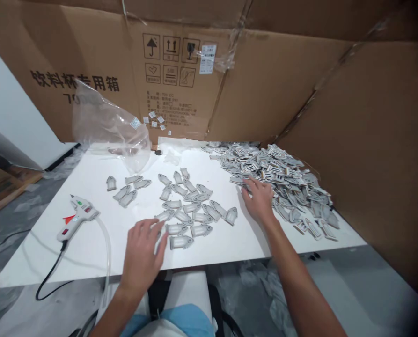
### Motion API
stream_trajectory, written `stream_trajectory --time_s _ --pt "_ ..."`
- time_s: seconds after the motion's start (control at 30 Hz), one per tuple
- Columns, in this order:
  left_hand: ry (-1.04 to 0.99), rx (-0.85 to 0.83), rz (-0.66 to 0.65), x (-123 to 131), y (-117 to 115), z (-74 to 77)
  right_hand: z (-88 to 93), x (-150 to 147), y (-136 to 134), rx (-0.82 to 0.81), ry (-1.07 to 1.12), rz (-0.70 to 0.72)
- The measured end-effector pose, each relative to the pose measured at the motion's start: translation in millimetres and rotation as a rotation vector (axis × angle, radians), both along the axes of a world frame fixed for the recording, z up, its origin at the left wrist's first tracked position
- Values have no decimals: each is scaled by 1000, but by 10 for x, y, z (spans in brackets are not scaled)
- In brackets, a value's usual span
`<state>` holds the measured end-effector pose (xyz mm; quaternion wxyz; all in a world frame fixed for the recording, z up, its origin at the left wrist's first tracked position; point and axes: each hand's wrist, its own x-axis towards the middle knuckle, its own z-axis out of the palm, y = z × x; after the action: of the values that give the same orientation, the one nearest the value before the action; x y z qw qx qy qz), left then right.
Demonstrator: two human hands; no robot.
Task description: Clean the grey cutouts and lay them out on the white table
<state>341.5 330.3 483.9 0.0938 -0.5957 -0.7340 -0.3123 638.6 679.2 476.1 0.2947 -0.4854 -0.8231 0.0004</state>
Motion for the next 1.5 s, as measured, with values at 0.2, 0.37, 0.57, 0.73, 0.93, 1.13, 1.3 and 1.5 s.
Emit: stream_trajectory --time_s 0.2,0.37,0.57,0.73,0.93,1.13,1.3,1.5 --pt "126 -187 271 -618 -138 -79 -265 -32 215 44 -12 -68" --pt "149 -225 149 -836 82 -137 -225 24 165 126 105 -60" --pt "202 -269 14 -942 358 -70 -57 -56 -510 233 362 5" --pt "216 -207 35 -912 342 -84 -116 -436 -1552 -58 833 174" --pt "177 -98 110 -871 272 -134 -233 -913 -2318 -308 865 305" --pt "124 10 78 -879 122 -52 -208 -1130 -2529 -392 786 403" --pt "71 116 -276 -608 3 144 -168 -1241 -2637 -415 764 434" --pt "199 169 -526 -283 -36 266 -163 -1276 -2711 -448 801 442"
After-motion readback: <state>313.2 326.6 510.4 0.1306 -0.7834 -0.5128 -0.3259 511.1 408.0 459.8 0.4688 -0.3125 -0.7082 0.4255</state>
